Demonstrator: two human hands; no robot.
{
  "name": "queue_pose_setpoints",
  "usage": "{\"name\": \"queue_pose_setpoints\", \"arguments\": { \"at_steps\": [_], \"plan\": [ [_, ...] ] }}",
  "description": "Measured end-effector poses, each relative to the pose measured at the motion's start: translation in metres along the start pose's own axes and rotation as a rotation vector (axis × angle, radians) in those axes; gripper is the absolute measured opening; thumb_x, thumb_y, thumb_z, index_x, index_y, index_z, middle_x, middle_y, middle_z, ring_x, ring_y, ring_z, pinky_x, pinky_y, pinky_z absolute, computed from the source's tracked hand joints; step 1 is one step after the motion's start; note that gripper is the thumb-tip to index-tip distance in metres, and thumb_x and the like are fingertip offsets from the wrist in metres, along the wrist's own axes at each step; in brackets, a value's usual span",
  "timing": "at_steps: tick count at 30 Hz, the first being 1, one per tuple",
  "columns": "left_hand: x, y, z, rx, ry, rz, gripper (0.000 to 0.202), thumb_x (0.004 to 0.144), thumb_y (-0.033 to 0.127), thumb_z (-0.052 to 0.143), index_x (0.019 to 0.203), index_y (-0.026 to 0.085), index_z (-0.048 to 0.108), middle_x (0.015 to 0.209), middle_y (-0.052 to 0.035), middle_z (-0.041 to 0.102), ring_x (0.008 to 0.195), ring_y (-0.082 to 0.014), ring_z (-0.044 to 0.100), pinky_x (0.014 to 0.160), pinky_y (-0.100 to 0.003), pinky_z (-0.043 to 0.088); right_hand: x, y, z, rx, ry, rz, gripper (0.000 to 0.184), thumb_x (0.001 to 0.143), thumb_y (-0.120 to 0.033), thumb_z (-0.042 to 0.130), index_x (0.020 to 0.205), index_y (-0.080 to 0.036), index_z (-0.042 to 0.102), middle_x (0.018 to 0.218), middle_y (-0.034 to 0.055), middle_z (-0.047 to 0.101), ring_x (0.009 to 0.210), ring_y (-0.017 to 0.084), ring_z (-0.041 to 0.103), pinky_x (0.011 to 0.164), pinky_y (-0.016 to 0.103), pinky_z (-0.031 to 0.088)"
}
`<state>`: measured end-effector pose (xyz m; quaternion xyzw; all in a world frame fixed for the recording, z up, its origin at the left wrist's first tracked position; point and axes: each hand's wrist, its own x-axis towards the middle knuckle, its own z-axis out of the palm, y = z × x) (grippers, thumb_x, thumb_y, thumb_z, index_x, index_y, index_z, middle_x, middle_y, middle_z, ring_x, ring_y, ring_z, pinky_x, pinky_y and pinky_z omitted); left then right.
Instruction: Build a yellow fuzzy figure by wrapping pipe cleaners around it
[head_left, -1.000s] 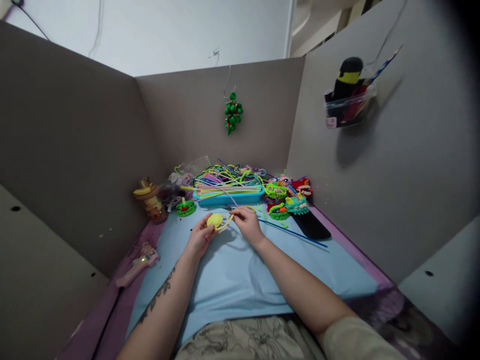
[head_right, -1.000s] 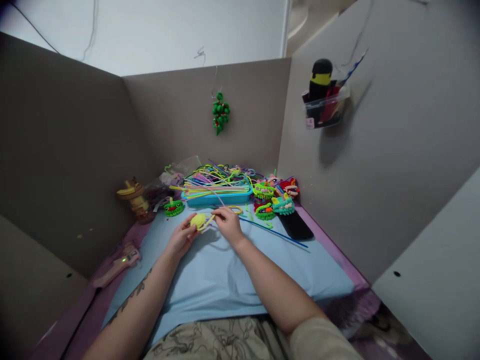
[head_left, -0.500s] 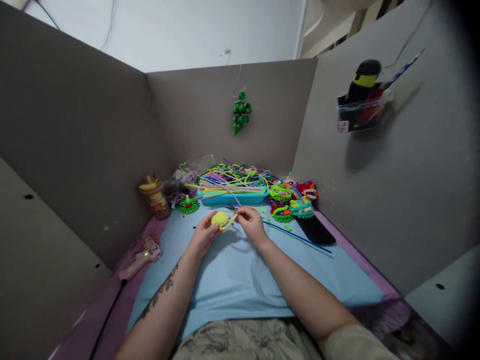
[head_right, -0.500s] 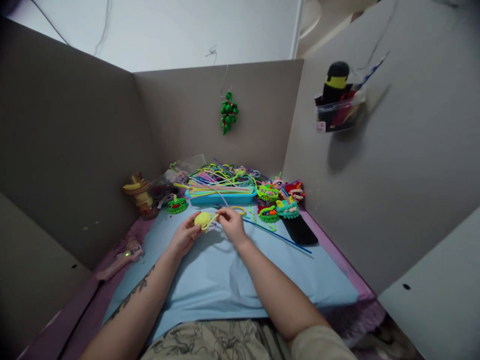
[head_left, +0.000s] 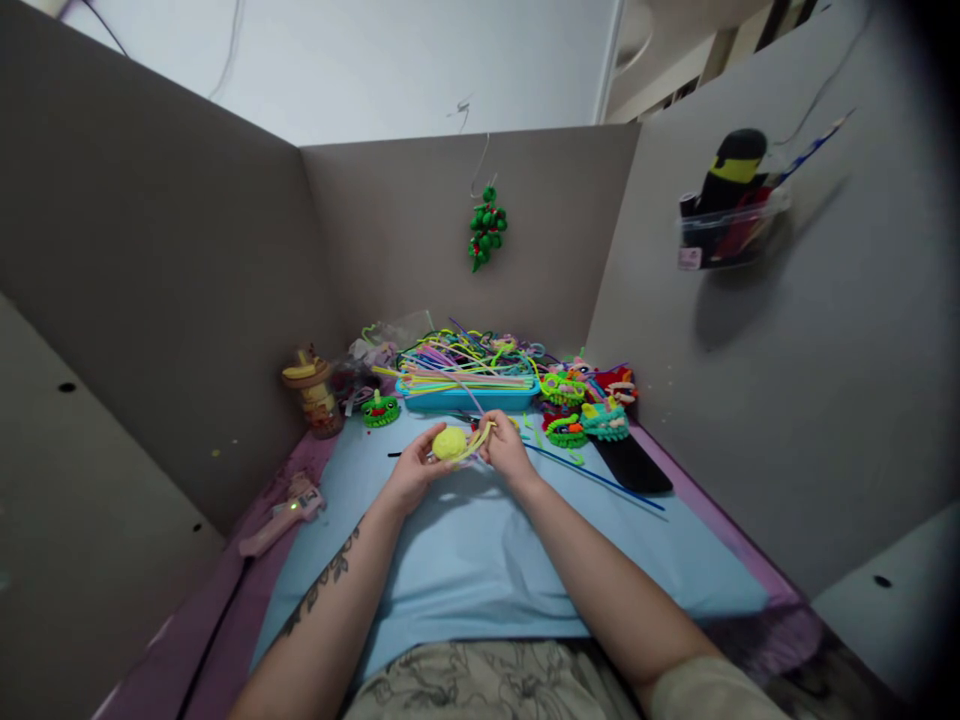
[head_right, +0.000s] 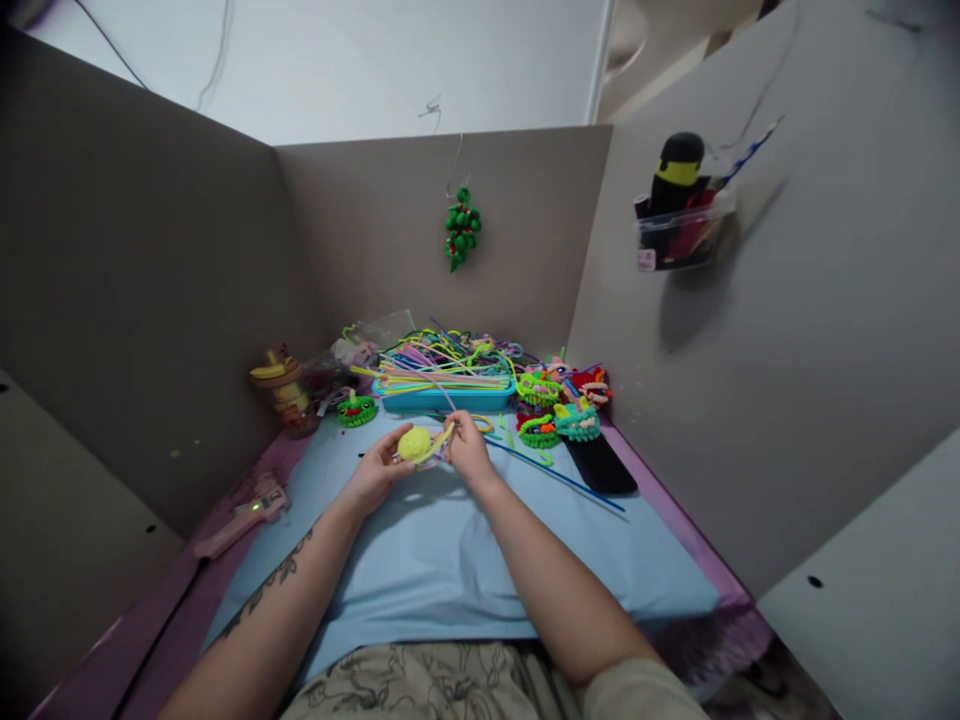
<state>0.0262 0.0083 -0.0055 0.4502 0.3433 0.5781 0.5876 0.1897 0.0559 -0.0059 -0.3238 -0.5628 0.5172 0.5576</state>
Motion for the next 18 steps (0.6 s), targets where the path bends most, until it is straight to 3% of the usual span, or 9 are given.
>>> {"name": "queue_pose_setpoints", "arguments": {
  "at_steps": [6,11,15,18],
  "plan": [
    [0.004,-0.006,-0.002,0.05,0.055,0.049,0.077,0.05,0.014,0.082,0.121,0.013,0.053,0.117,-0.0136,0.061,0.099,-0.0257,0.061,0.088,-0.038,0.047,-0.007,-0.007,0.004,-0.098,-0.125,0.144,0.015,0.075,-0.03,0.049,0.086,-0.023,0.043,0.049,-0.0115,0.044,0.03,0.006,0.037,0.03,0.016,0.026],
    [0.008,-0.01,-0.007,0.053,0.128,0.096,0.076,0.05,0.019,0.083,0.12,0.015,0.053,0.115,-0.0122,0.062,0.101,-0.0272,0.06,0.092,-0.04,0.045,-0.018,-0.018,0.011,-0.133,-0.303,0.153,0.054,0.065,-0.017,0.06,0.114,-0.026,0.039,0.086,-0.0039,0.06,0.036,0.002,0.044,0.033,0.016,0.037],
    [0.01,-0.013,-0.008,0.061,0.155,0.127,0.075,0.05,0.019,0.083,0.119,0.015,0.053,0.115,-0.0117,0.061,0.104,-0.0274,0.059,0.094,-0.04,0.043,-0.023,-0.018,0.019,-0.167,-0.274,0.13,0.08,0.061,-0.012,0.065,0.13,-0.027,0.029,0.106,0.0037,0.058,0.045,0.003,0.051,0.041,0.017,0.044],
    [0.01,-0.013,-0.007,0.067,0.166,0.137,0.075,0.049,0.018,0.083,0.118,0.015,0.053,0.115,-0.0117,0.061,0.104,-0.0272,0.059,0.094,-0.04,0.043,-0.022,-0.009,0.024,-0.128,-0.215,0.093,0.076,0.063,-0.012,0.063,0.13,-0.027,0.03,0.113,0.0062,0.055,0.054,0.005,0.058,0.049,0.02,0.05]
  ]
}}
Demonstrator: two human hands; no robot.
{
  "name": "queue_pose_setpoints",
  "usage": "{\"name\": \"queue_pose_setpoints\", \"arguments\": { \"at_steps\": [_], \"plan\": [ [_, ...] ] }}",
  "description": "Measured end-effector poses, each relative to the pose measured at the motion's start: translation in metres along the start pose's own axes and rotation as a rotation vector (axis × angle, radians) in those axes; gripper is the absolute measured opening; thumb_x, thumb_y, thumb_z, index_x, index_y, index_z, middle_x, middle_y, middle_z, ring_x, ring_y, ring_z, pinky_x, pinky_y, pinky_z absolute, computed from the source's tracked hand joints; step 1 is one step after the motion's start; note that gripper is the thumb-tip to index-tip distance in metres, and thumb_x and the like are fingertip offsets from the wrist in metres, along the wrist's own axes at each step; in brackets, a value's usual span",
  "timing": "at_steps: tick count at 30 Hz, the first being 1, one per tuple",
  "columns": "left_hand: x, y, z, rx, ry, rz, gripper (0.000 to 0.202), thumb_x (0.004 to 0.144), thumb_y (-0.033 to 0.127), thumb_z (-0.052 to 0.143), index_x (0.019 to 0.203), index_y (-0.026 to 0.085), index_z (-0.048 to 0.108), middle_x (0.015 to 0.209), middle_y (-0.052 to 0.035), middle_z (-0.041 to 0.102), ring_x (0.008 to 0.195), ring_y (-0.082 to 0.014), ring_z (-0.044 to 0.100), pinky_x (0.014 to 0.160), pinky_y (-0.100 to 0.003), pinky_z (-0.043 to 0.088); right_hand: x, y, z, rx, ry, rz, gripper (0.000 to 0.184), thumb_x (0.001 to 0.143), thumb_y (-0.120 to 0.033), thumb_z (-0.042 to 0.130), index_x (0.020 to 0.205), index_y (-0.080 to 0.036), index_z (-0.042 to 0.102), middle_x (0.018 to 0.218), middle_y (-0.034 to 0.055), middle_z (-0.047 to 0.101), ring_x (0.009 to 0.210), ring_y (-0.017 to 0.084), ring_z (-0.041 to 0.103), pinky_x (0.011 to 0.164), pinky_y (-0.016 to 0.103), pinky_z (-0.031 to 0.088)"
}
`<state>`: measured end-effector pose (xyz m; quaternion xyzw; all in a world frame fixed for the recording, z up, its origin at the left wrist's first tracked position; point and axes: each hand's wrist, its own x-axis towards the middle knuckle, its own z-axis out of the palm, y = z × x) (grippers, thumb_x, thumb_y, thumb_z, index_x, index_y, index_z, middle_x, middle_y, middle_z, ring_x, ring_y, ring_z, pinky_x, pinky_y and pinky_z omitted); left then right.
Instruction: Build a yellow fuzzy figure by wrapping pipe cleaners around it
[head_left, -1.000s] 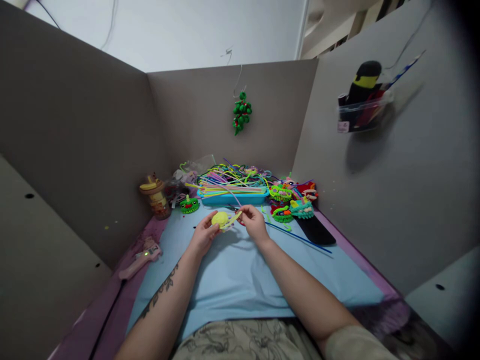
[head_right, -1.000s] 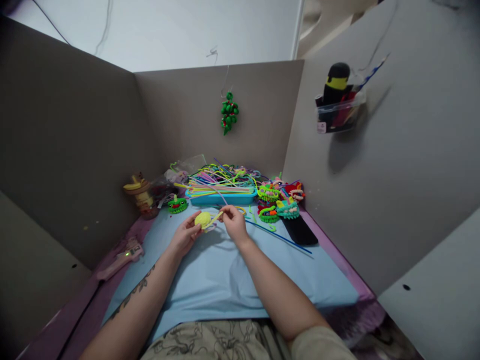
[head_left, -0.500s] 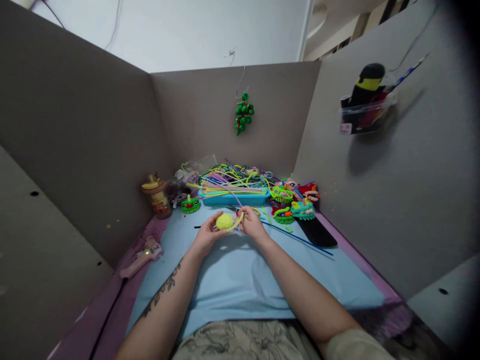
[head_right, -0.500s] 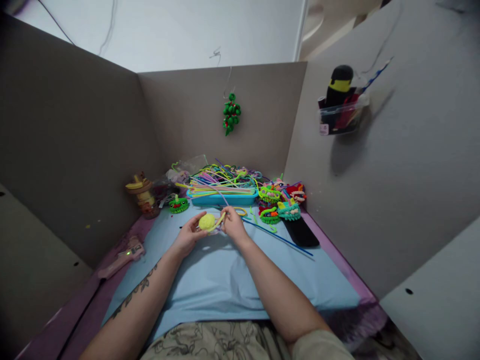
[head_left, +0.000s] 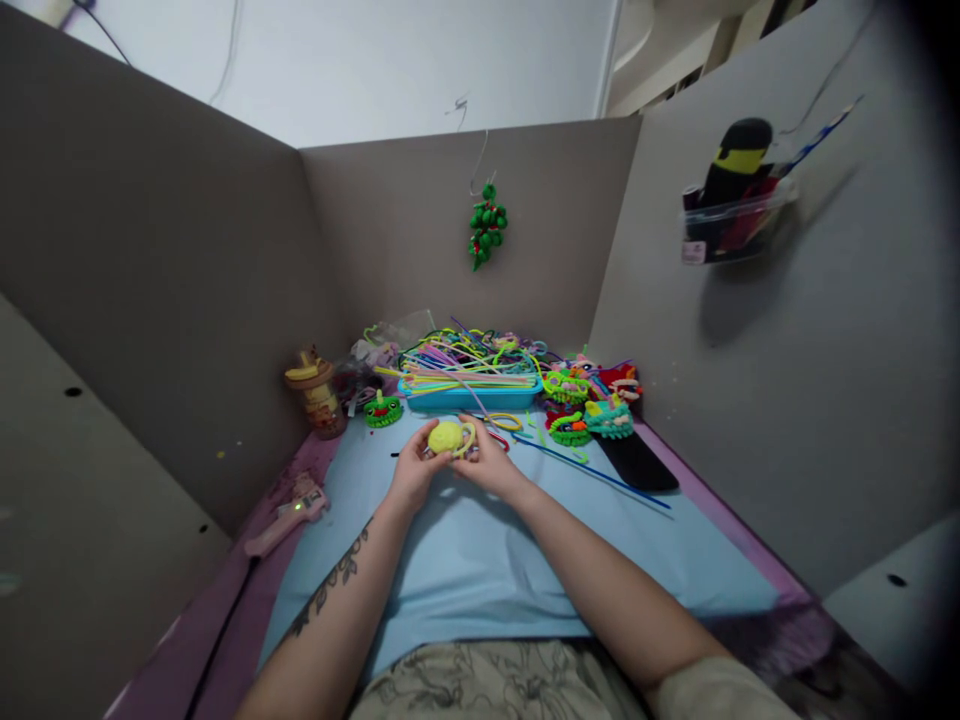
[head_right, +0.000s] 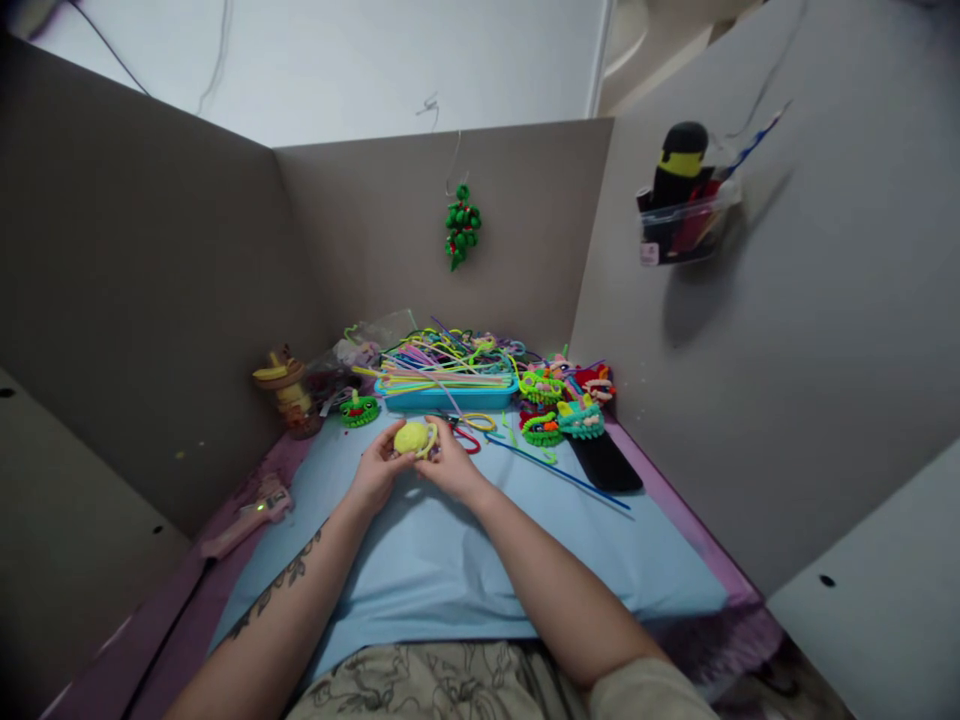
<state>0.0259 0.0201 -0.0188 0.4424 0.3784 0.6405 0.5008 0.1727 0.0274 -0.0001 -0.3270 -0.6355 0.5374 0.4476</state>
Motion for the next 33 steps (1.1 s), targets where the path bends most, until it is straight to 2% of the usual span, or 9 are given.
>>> {"name": "queue_pose_setpoints", "arguments": {
  "at_steps": [7,11,14,17,19,21,23,29,33],
  "plan": [
    [0.001,0.004,0.001,-0.062,0.115,0.039,0.076,0.049,0.019,0.082,0.118,0.015,0.05,0.11,-0.0115,0.063,0.101,-0.0253,0.06,0.091,-0.038,0.044,0.003,0.013,-0.003,-0.115,0.187,-0.131,0.06,0.07,-0.009,0.05,0.127,-0.027,0.04,0.111,0.0055,0.061,0.063,0.01,0.066,0.061,0.025,0.053],
    [0.003,0.008,-0.003,-0.127,0.221,0.063,0.075,0.051,0.02,0.082,0.118,0.018,0.048,0.105,-0.0088,0.064,0.096,-0.0212,0.062,0.085,-0.032,0.046,0.003,0.013,-0.006,-0.175,0.243,-0.139,0.042,0.073,-0.012,0.05,0.114,-0.022,0.053,0.088,0.0026,0.067,0.066,0.014,0.067,0.064,0.028,0.053],
    [0.004,0.01,-0.006,-0.149,0.254,0.072,0.075,0.052,0.021,0.082,0.118,0.019,0.047,0.102,-0.008,0.065,0.094,-0.0198,0.063,0.083,-0.029,0.046,-0.001,0.012,-0.005,-0.165,-0.006,-0.039,0.024,0.071,-0.015,0.055,0.094,-0.019,0.063,0.067,-0.0004,0.064,0.059,0.015,0.065,0.056,0.025,0.051],
    [0.004,0.011,-0.008,-0.163,0.25,0.071,0.075,0.052,0.021,0.082,0.118,0.019,0.047,0.101,-0.0074,0.065,0.093,-0.0189,0.063,0.083,-0.029,0.046,-0.007,0.008,-0.005,-0.064,-0.315,0.046,0.018,0.069,-0.02,0.062,0.085,-0.017,0.066,0.067,-0.0007,0.065,0.053,0.012,0.062,0.052,0.023,0.049],
    [0.003,0.011,-0.008,-0.17,0.238,0.068,0.074,0.052,0.02,0.082,0.118,0.019,0.047,0.102,-0.0071,0.065,0.093,-0.0186,0.063,0.084,-0.029,0.046,-0.009,0.004,-0.008,-0.011,-0.427,0.087,0.019,0.066,-0.023,0.065,0.084,-0.015,0.066,0.07,0.0006,0.066,0.052,0.011,0.061,0.052,0.023,0.049],
    [0.003,0.012,-0.008,-0.18,0.223,0.054,0.073,0.052,0.02,0.082,0.117,0.019,0.048,0.103,-0.007,0.065,0.093,-0.0189,0.063,0.084,-0.03,0.046,-0.009,-0.001,-0.012,-0.003,-0.46,0.09,0.021,0.065,-0.025,0.068,0.084,-0.015,0.067,0.07,0.0019,0.067,0.053,0.012,0.061,0.054,0.025,0.049],
    [0.003,0.012,-0.006,-0.189,0.207,0.017,0.074,0.051,0.02,0.082,0.116,0.019,0.048,0.102,-0.0068,0.066,0.093,-0.0194,0.064,0.084,-0.03,0.047,-0.006,-0.004,-0.017,-0.046,-0.382,0.023,0.019,0.067,-0.028,0.067,0.082,-0.016,0.068,0.069,0.0019,0.066,0.056,0.012,0.06,0.056,0.025,0.047],
    [-0.001,0.015,0.0,-0.18,0.099,-0.078,0.071,0.052,0.023,0.083,0.115,0.018,0.049,0.097,-0.0064,0.067,0.09,-0.0203,0.064,0.083,-0.032,0.048,0.003,-0.004,-0.018,-0.276,0.184,-0.273,0.013,0.073,-0.03,0.063,0.078,-0.018,0.065,0.068,0.0007,0.06,0.06,0.013,0.052,0.057,0.025,0.042],
    [-0.005,0.016,0.004,-0.163,0.045,-0.076,0.071,0.054,0.023,0.082,0.117,0.017,0.049,0.098,-0.0069,0.067,0.09,-0.0202,0.064,0.081,-0.031,0.049,0.001,-0.003,-0.012,-0.38,0.242,-0.375,0.023,0.073,-0.027,0.064,0.094,-0.021,0.062,0.077,0.0014,0.059,0.063,0.014,0.051,0.059,0.025,0.042]
  ]
}}
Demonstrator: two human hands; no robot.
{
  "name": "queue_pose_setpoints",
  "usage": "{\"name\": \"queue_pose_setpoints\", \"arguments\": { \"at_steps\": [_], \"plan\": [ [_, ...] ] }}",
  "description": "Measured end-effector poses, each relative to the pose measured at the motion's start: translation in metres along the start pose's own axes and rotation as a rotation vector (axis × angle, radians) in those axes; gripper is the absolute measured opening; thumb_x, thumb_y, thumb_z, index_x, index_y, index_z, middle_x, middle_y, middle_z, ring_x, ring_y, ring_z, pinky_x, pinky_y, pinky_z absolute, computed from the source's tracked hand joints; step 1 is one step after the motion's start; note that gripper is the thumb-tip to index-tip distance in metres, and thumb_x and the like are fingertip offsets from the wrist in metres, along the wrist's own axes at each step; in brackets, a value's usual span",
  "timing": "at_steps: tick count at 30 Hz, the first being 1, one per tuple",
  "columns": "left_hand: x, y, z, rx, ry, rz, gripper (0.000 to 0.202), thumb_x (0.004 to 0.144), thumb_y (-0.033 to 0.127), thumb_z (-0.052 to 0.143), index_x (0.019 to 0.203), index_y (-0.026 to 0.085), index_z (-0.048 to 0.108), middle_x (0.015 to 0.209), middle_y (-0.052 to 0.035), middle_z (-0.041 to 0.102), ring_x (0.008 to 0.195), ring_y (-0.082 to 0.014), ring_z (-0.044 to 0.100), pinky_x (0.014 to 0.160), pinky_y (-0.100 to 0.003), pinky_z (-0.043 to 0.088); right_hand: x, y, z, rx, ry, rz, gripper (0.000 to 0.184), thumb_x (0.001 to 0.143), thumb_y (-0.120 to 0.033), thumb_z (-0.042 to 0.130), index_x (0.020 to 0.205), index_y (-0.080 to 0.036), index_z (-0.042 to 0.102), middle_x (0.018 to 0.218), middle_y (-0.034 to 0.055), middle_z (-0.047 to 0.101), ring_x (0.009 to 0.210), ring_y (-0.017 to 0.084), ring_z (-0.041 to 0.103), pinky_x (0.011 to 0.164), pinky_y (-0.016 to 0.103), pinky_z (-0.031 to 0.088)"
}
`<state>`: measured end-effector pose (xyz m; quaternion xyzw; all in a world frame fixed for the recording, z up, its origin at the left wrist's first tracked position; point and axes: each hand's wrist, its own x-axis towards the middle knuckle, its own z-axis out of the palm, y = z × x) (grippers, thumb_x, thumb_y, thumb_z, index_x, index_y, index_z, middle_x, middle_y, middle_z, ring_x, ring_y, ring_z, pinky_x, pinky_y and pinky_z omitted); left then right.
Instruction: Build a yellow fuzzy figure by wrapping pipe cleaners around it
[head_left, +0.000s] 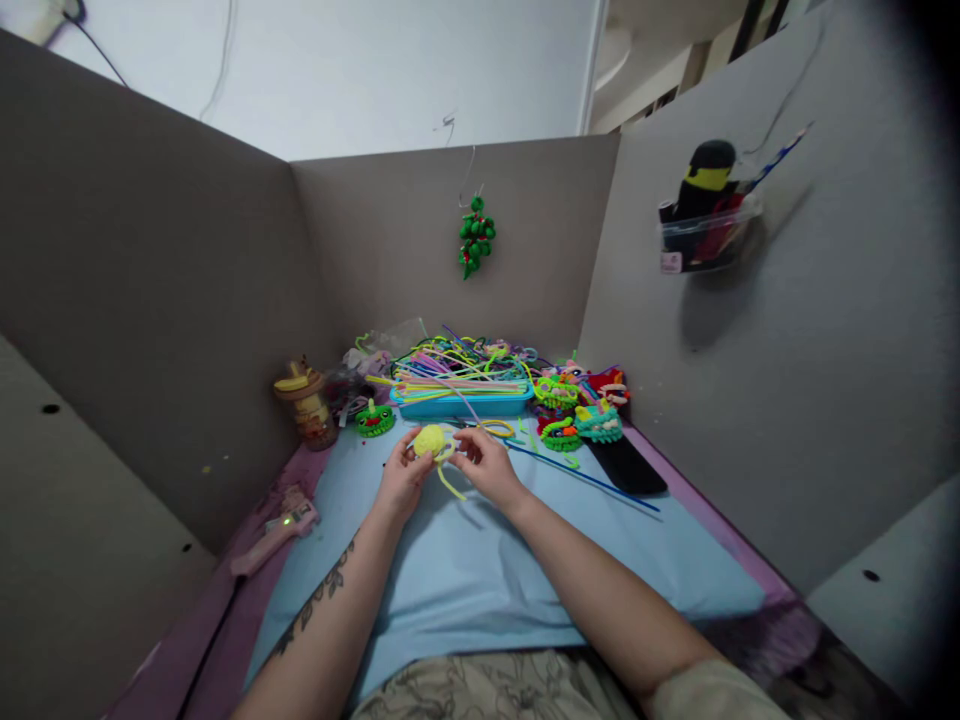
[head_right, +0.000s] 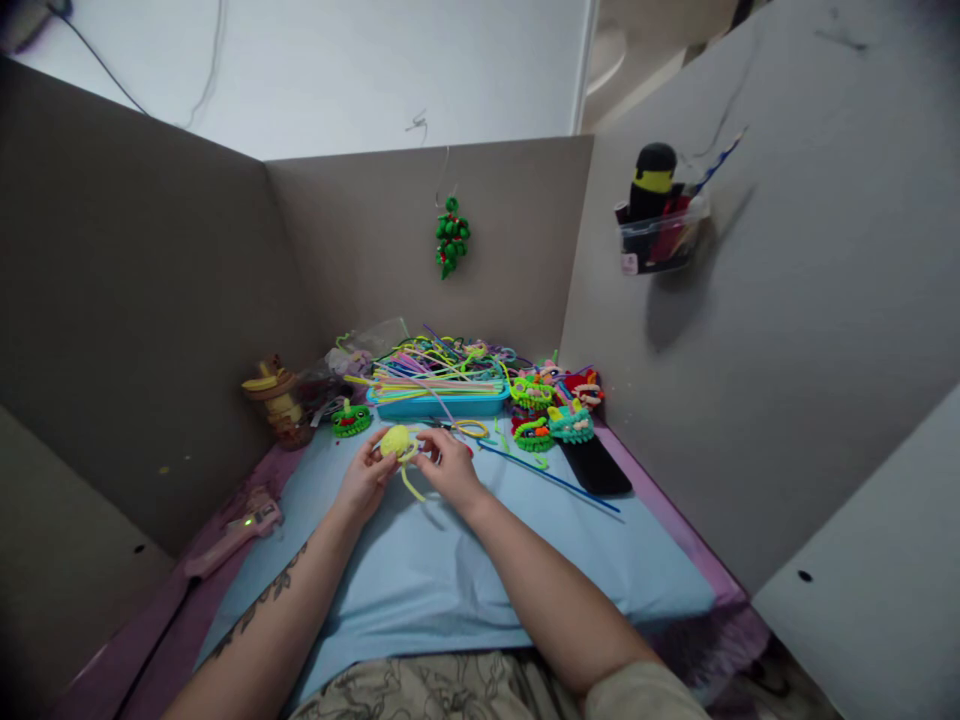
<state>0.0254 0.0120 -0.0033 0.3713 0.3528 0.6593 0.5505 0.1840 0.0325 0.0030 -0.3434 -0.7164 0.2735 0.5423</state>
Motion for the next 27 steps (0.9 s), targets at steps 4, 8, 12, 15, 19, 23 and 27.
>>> {"name": "queue_pose_setpoints", "arguments": {
  "at_steps": [4,8,12,15,19,23,27],
  "plan": [
    [-0.001,-0.003,0.0,0.024,-0.035,-0.013,0.069,0.056,0.023,0.081,0.118,0.017,0.05,0.102,-0.0079,0.066,0.09,-0.0202,0.063,0.079,-0.03,0.049,-0.001,0.0,0.002,-0.072,0.001,-0.035,0.01,0.076,-0.023,0.059,0.085,-0.021,0.063,0.078,0.0022,0.06,0.066,0.014,0.052,0.064,0.027,0.043],
    [-0.001,-0.005,-0.001,0.029,-0.075,-0.021,0.07,0.057,0.023,0.08,0.119,0.017,0.05,0.106,-0.0095,0.065,0.093,-0.0215,0.063,0.081,-0.031,0.049,0.002,0.004,0.001,-0.055,0.06,0.012,0.011,0.076,-0.023,0.058,0.086,-0.02,0.062,0.077,0.0017,0.061,0.065,0.015,0.052,0.065,0.028,0.043],
    [-0.003,-0.003,0.0,0.023,-0.1,-0.06,0.07,0.057,0.021,0.08,0.12,0.017,0.051,0.106,-0.0086,0.065,0.092,-0.0194,0.063,0.078,-0.027,0.049,0.003,0.008,0.0,-0.061,0.086,-0.001,0.007,0.075,-0.023,0.06,0.08,-0.02,0.062,0.077,0.0016,0.059,0.068,0.015,0.052,0.064,0.027,0.042],
    [-0.005,-0.001,0.0,0.025,-0.121,-0.086,0.068,0.06,0.02,0.079,0.122,0.019,0.05,0.107,-0.0072,0.064,0.09,-0.0171,0.063,0.075,-0.024,0.05,0.003,0.01,0.001,-0.073,0.095,-0.03,0.006,0.076,-0.023,0.061,0.079,-0.02,0.064,0.078,0.0025,0.06,0.072,0.016,0.053,0.067,0.028,0.043],
    [-0.005,-0.001,0.0,0.029,-0.118,-0.093,0.066,0.061,0.019,0.078,0.122,0.02,0.051,0.109,-0.0069,0.064,0.087,-0.0154,0.063,0.073,-0.022,0.05,0.002,0.014,0.004,-0.071,0.137,-0.042,0.007,0.075,-0.022,0.062,0.077,-0.022,0.068,0.083,0.0041,0.063,0.085,0.019,0.056,0.081,0.033,0.043],
    [-0.004,-0.002,0.0,0.031,-0.128,-0.093,0.066,0.061,0.019,0.078,0.122,0.02,0.051,0.111,-0.008,0.064,0.089,-0.016,0.063,0.075,-0.023,0.051,0.001,0.02,0.01,-0.015,0.166,0.054,0.01,0.076,-0.025,0.062,0.074,-0.022,0.071,0.092,0.0064,0.064,0.093,0.02,0.056,0.091,0.037,0.04],
    [-0.004,-0.004,0.001,0.039,-0.139,-0.087,0.07,0.058,0.022,0.08,0.122,0.018,0.051,0.112,-0.0104,0.063,0.091,-0.0196,0.064,0.08,-0.029,0.05,-0.002,0.027,0.018,0.096,0.118,0.152,0.014,0.077,-0.027,0.057,0.075,-0.019,0.069,0.103,0.0086,0.06,0.098,0.021,0.055,0.09,0.037,0.043]
  ]
}}
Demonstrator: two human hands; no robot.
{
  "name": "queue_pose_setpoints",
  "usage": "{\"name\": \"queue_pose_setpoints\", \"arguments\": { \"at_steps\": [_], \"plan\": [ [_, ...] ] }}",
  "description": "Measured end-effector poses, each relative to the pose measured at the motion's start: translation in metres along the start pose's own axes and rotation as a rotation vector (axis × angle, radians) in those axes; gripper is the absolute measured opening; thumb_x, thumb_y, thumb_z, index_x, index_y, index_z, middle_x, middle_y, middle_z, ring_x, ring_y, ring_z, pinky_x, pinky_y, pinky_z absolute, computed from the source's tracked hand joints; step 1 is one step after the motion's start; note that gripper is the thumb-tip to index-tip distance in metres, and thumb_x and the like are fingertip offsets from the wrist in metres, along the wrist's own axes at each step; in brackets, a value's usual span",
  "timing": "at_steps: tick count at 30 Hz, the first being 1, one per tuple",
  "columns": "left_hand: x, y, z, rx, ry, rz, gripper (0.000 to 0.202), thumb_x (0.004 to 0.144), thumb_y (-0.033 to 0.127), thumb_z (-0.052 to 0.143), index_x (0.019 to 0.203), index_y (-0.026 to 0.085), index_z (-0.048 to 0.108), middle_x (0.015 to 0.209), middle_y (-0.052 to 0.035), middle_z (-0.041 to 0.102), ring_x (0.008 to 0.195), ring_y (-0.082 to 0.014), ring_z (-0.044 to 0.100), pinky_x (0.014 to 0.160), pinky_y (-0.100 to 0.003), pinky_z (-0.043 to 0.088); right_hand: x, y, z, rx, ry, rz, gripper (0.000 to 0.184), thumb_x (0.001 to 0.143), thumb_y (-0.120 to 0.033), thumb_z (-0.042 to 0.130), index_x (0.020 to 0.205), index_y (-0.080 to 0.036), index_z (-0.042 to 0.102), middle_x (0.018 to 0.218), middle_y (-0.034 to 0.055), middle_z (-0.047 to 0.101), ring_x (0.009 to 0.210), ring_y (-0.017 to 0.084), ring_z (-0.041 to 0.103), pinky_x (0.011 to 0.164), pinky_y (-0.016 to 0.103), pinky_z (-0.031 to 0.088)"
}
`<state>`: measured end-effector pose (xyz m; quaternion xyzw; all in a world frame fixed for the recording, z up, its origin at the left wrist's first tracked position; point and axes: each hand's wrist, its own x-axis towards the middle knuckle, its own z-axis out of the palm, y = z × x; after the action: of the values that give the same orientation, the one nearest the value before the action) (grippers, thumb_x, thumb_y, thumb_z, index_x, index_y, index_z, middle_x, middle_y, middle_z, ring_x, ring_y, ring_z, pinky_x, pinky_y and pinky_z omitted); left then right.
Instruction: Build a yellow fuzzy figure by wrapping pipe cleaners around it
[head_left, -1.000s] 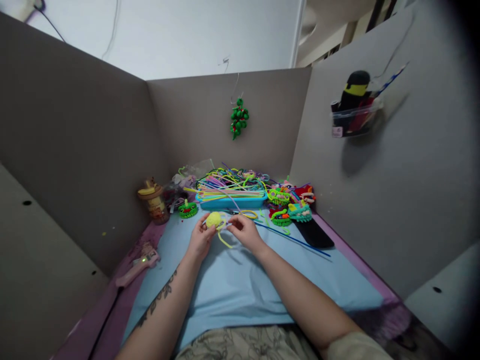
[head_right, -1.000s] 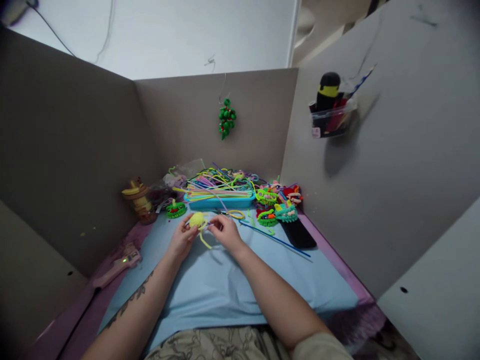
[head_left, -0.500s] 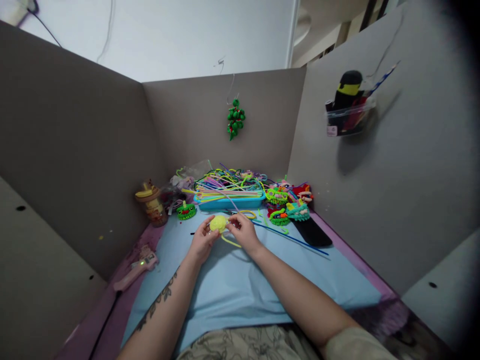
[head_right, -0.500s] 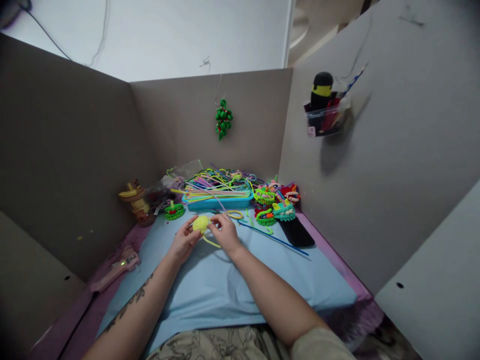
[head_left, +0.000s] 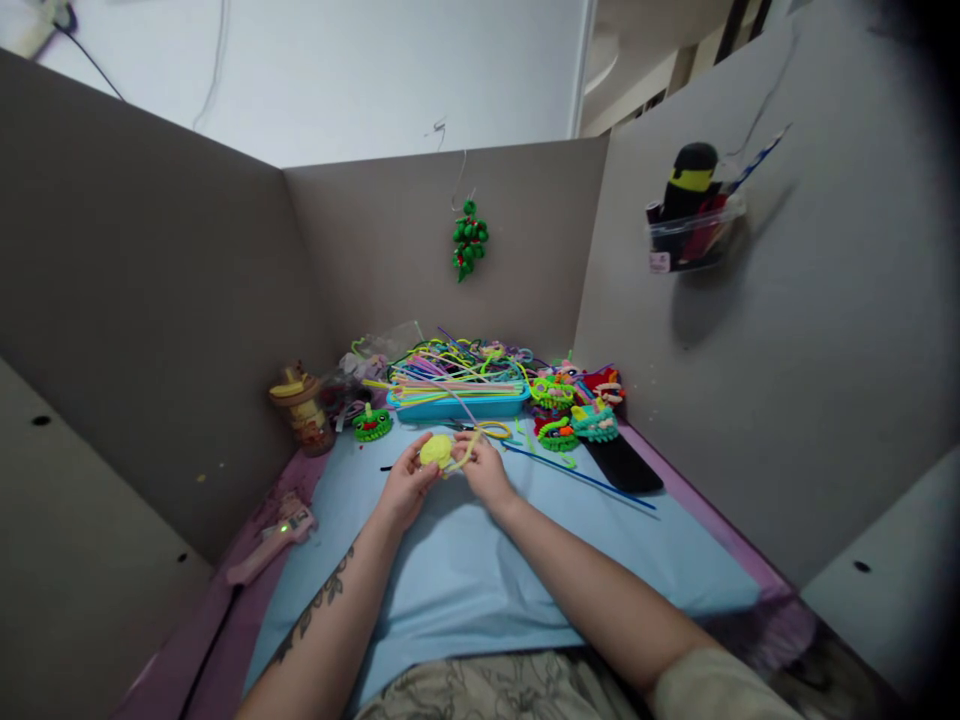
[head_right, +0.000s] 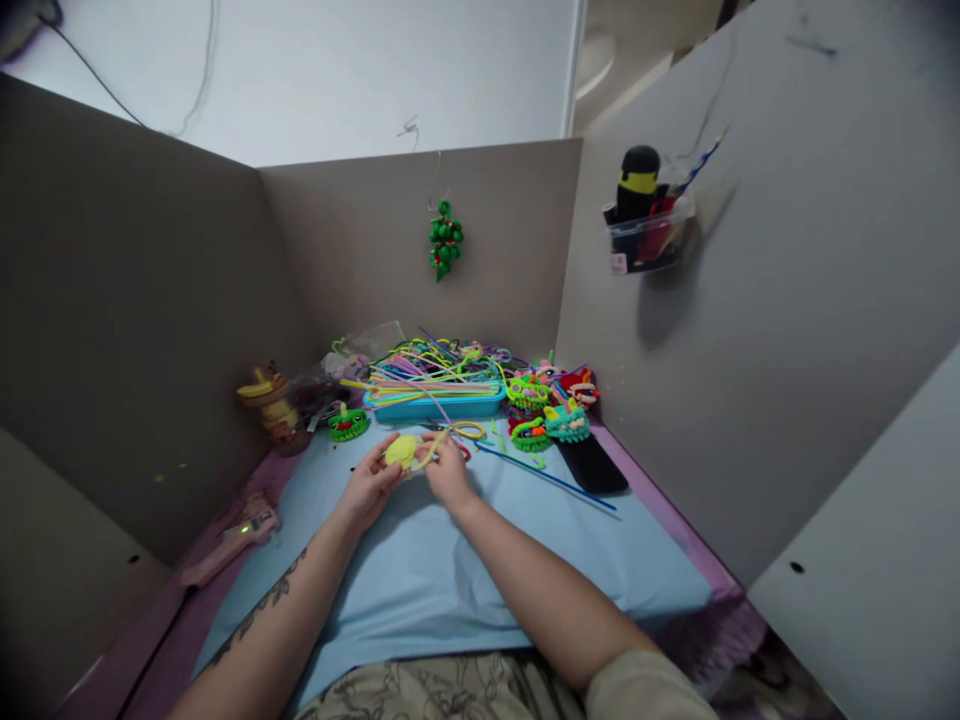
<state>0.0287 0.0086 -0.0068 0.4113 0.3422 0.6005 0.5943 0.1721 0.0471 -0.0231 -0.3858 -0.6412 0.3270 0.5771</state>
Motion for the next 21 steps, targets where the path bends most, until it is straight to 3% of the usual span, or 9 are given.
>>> {"name": "queue_pose_setpoints", "arguments": {
  "at_steps": [7,11,15,18,21],
  "plan": [
    [0.0,-0.001,0.001,-0.011,0.016,0.001,0.07,0.057,0.02,0.08,0.121,0.016,0.052,0.11,-0.01,0.064,0.093,-0.0204,0.063,0.079,-0.029,0.05,0.002,0.004,0.003,0.103,-0.05,0.118,0.018,0.075,-0.025,0.052,0.08,-0.018,0.069,0.118,0.0098,0.05,0.107,0.022,0.052,0.087,0.034,0.046],
    [0.004,0.002,-0.001,-0.052,0.135,0.031,0.068,0.055,0.017,0.081,0.117,0.018,0.053,0.104,-0.0069,0.066,0.089,-0.0179,0.063,0.075,-0.025,0.051,0.003,-0.002,-0.002,0.084,-0.013,0.082,0.023,0.072,-0.021,0.053,0.088,-0.02,0.069,0.121,0.0096,0.047,0.114,0.024,0.047,0.082,0.033,0.047],
    [0.007,0.003,-0.005,-0.088,0.241,0.074,0.065,0.056,0.019,0.08,0.115,0.019,0.054,0.102,-0.0055,0.066,0.086,-0.0155,0.063,0.072,-0.022,0.051,-0.004,-0.012,-0.002,-0.017,-0.075,-0.001,0.028,0.068,-0.019,0.06,0.094,-0.021,0.069,0.103,0.0066,0.052,0.098,0.021,0.052,0.077,0.031,0.044],
    [0.008,0.001,-0.006,-0.055,0.257,0.093,0.061,0.059,0.025,0.079,0.115,0.018,0.055,0.103,-0.0068,0.065,0.084,-0.016,0.064,0.068,-0.023,0.051,-0.006,-0.019,0.0,-0.03,-0.112,-0.056,0.011,0.072,-0.026,0.062,0.079,-0.02,0.069,0.086,0.0032,0.052,0.085,0.018,0.052,0.075,0.029,0.042],
    [0.008,-0.001,-0.005,0.021,0.267,0.091,0.057,0.059,0.027,0.079,0.111,0.016,0.057,0.099,-0.007,0.065,0.078,-0.0155,0.063,0.06,-0.021,0.05,-0.002,-0.022,-0.003,0.018,-0.069,-0.076,0.014,0.077,-0.031,0.059,0.07,-0.019,0.064,0.079,0.0017,0.051,0.079,0.016,0.051,0.069,0.027,0.041]
  ]
}}
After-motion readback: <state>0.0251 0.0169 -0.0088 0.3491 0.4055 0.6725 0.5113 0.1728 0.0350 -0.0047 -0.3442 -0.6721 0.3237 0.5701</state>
